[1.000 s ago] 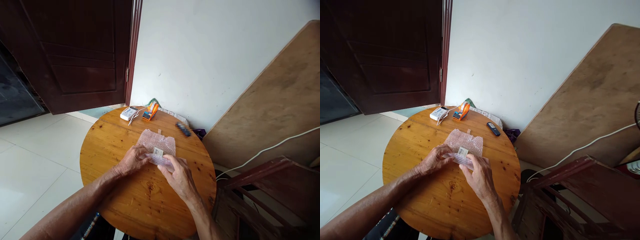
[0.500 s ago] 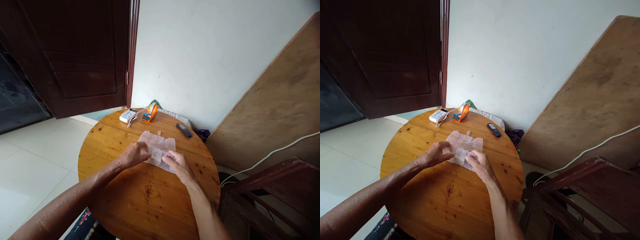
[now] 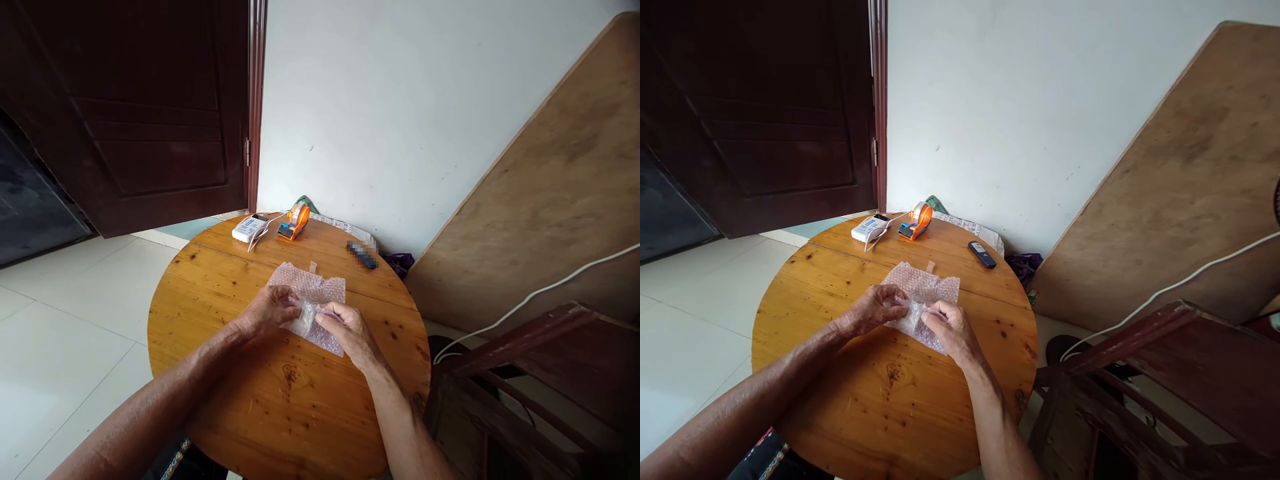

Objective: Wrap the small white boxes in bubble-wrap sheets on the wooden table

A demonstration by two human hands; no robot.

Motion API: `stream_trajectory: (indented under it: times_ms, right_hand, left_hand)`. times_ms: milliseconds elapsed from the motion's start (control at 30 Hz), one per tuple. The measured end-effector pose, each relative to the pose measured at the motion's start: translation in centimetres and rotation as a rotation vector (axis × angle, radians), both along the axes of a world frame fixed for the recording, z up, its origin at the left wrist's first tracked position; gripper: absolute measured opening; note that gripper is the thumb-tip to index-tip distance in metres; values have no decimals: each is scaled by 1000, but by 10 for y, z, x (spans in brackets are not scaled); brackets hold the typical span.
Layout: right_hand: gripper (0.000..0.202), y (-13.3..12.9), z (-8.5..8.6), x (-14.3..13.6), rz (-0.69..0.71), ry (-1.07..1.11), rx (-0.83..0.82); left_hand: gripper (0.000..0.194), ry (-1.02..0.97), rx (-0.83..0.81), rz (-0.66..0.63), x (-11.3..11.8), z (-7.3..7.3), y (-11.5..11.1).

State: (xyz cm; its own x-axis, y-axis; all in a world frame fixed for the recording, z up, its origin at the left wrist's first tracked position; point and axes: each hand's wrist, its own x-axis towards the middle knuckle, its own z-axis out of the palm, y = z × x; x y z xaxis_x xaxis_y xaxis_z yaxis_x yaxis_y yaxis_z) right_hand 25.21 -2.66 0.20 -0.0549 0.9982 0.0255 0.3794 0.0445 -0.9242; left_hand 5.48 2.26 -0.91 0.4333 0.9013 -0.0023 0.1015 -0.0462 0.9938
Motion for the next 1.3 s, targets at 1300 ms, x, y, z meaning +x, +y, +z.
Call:
stream_trajectory:
  times_ms: [1300]
  right_hand:
    - [25, -14, 4, -18, -21, -878, 822]
  left_hand:
    - [20, 26, 1, 47, 0, 3, -5]
